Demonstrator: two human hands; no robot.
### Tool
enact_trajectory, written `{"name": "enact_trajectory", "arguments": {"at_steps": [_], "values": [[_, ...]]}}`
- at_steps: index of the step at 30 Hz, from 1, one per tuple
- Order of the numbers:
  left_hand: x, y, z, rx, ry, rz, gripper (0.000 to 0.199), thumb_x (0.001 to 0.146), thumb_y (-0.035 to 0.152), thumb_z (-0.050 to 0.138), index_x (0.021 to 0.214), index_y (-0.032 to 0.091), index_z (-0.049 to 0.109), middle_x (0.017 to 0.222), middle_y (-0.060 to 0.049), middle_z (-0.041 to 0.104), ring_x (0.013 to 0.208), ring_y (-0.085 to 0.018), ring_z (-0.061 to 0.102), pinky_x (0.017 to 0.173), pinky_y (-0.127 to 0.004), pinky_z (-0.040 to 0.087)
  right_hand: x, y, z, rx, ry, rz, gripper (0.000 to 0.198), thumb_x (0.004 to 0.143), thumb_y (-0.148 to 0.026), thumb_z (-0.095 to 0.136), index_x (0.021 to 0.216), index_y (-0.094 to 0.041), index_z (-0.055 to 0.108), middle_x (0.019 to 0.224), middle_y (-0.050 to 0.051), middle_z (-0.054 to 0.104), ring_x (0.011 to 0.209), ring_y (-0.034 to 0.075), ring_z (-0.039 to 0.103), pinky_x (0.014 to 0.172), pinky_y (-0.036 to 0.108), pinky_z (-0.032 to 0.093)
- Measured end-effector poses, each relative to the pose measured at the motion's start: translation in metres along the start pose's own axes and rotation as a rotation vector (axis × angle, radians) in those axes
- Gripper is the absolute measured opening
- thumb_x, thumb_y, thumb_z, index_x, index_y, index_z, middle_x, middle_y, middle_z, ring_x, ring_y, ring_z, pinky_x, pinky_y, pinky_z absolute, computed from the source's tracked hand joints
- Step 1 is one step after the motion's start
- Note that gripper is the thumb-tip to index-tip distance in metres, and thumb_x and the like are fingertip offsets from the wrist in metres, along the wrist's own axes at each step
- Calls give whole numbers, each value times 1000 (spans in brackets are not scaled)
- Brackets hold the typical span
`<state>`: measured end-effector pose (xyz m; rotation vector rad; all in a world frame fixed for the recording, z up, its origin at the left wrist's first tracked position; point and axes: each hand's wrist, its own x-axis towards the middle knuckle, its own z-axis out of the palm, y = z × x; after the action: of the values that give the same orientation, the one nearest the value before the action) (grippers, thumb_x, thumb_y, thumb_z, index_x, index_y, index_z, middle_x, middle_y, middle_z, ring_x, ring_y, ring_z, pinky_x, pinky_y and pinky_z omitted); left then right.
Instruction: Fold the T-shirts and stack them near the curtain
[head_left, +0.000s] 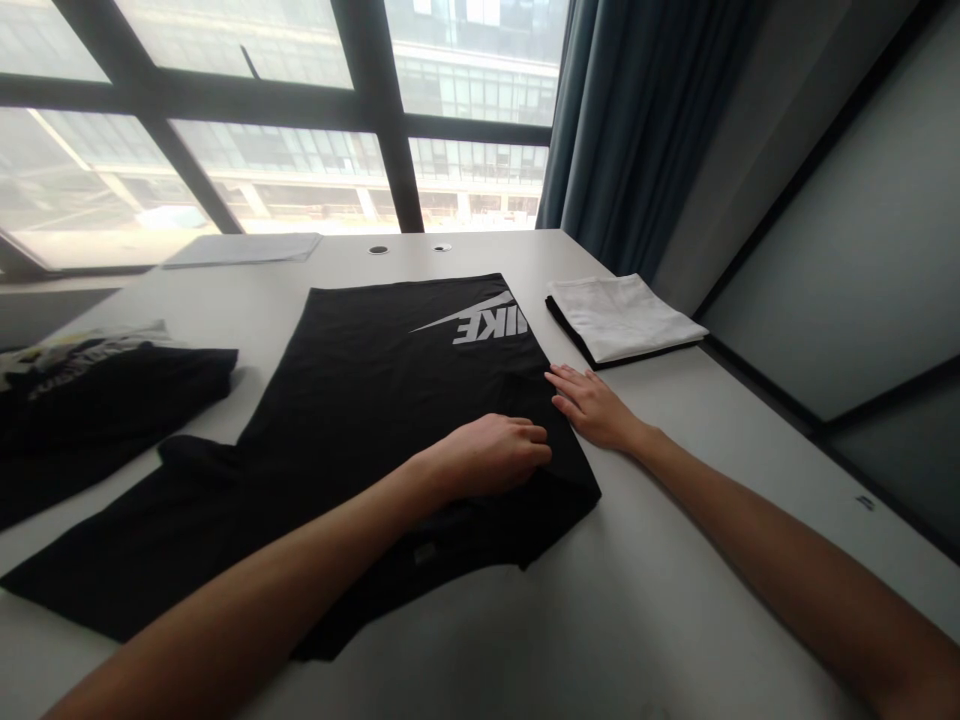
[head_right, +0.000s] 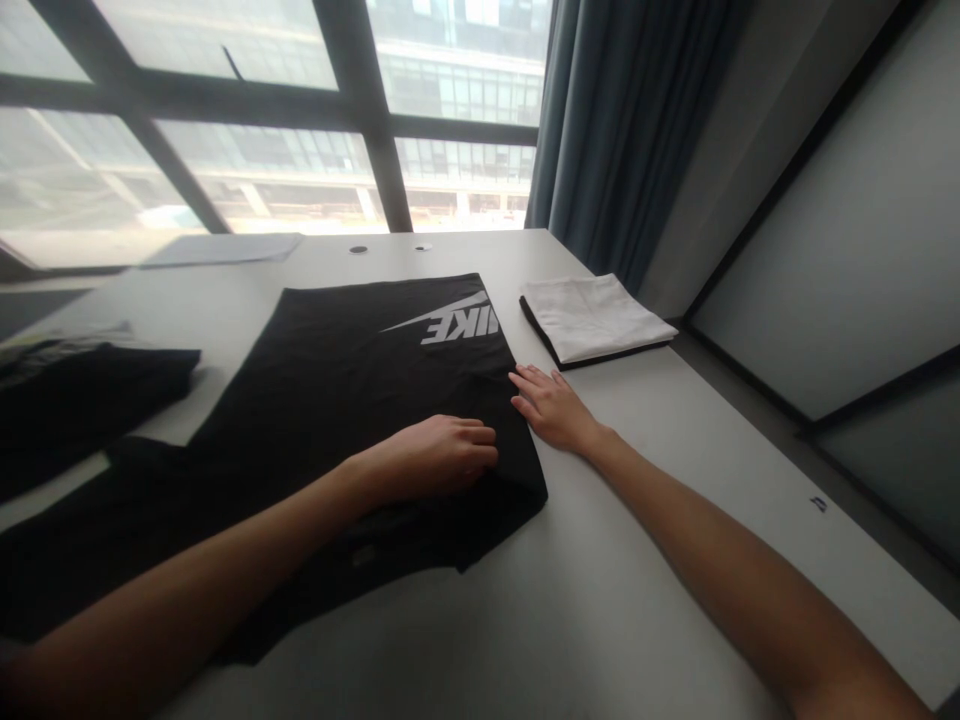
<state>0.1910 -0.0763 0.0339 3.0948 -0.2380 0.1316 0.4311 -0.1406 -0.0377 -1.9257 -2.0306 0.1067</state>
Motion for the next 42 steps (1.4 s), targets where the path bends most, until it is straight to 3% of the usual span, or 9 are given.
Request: {"name": "enact_trajectory", "arguments": {"at_steps": [7, 9, 11, 15, 18, 21, 29, 36, 42], "values": [[-2, -3, -5, -48, -55, -33, 6, 92, 22, 67, 87, 20, 67, 90, -2, 68, 86, -20, 66, 75, -30, 52, 0, 0, 0, -12, 5, -4, 52, 105, -40, 38, 155, -25, 45, 162, 8, 39, 151, 27, 33, 123, 55, 25], [1, 3, -3, -73, 15, -44, 12, 97, 29, 62, 100, 20, 70, 101, -6, 71, 96, -23, 68, 86, -34, 53, 0, 1, 1, -15, 10, -6, 52, 105, -40, 38, 155, -25, 45, 162, 8, 40, 151, 27, 33, 123, 55, 25], [4, 13, 1, -136, 102, -5, 27, 101, 32, 57, 124, 20, 66, 125, -10, 68, 118, -25, 63, 104, -38, 47, 0, 1, 1, -17, 14, -12, 52, 105, -39, 39, 154, -25, 45, 162, 8, 40, 151, 27, 33, 123, 54, 25], [5, 31, 20, -284, 66, 111, 60, 103, 47, 53, 154, 18, 42, 159, -12, 44, 152, -27, 32, 125, -44, 24, 0, 2, 2, -10, 25, -19, 51, 105, -39, 38, 154, -23, 46, 162, 9, 41, 151, 26, 34, 123, 54, 25], [2, 36, 37, -327, -12, 89, 71, 103, 55, 49, 160, 18, 31, 165, -12, 32, 155, -29, 23, 127, -51, 15, 0, 2, 1, 0, 29, -23, 51, 105, -39, 39, 154, -24, 46, 162, 9, 41, 151, 27, 34, 122, 55, 26], [1, 36, 43, -329, -12, 81, 74, 102, 57, 48, 162, 19, 27, 167, -11, 26, 156, -29, 20, 127, -53, 9, 0, 1, 1, 1, 29, -25, 51, 105, -38, 39, 154, -25, 46, 162, 9, 41, 151, 27, 34, 122, 55, 26], [6, 35, 37, -327, 72, 58, 65, 103, 54, 47, 153, 14, 44, 160, -16, 41, 151, -30, 33, 127, -46, 21, 0, -2, 0, 6, 18, -8, 51, 105, -37, 40, 153, -22, 47, 162, 9, 41, 152, 26, 33, 123, 55, 25], [2, 35, 44, -369, 8, 92, 77, 101, 58, 49, 161, 16, 29, 166, -15, 26, 155, -30, 22, 127, -50, 15, 0, -4, -2, 8, 17, -5, 50, 105, -37, 39, 152, -22, 47, 162, 9, 41, 151, 26, 33, 123, 54, 25], [2, 37, 44, -409, -9, 132, 79, 100, 59, 50, 162, 17, 27, 167, -14, 26, 155, -30, 23, 128, -51, 11, -1, -3, -2, 7, 15, -9, 51, 105, -38, 39, 153, -23, 46, 162, 9, 40, 151, 26, 33, 122, 55, 26]]}}
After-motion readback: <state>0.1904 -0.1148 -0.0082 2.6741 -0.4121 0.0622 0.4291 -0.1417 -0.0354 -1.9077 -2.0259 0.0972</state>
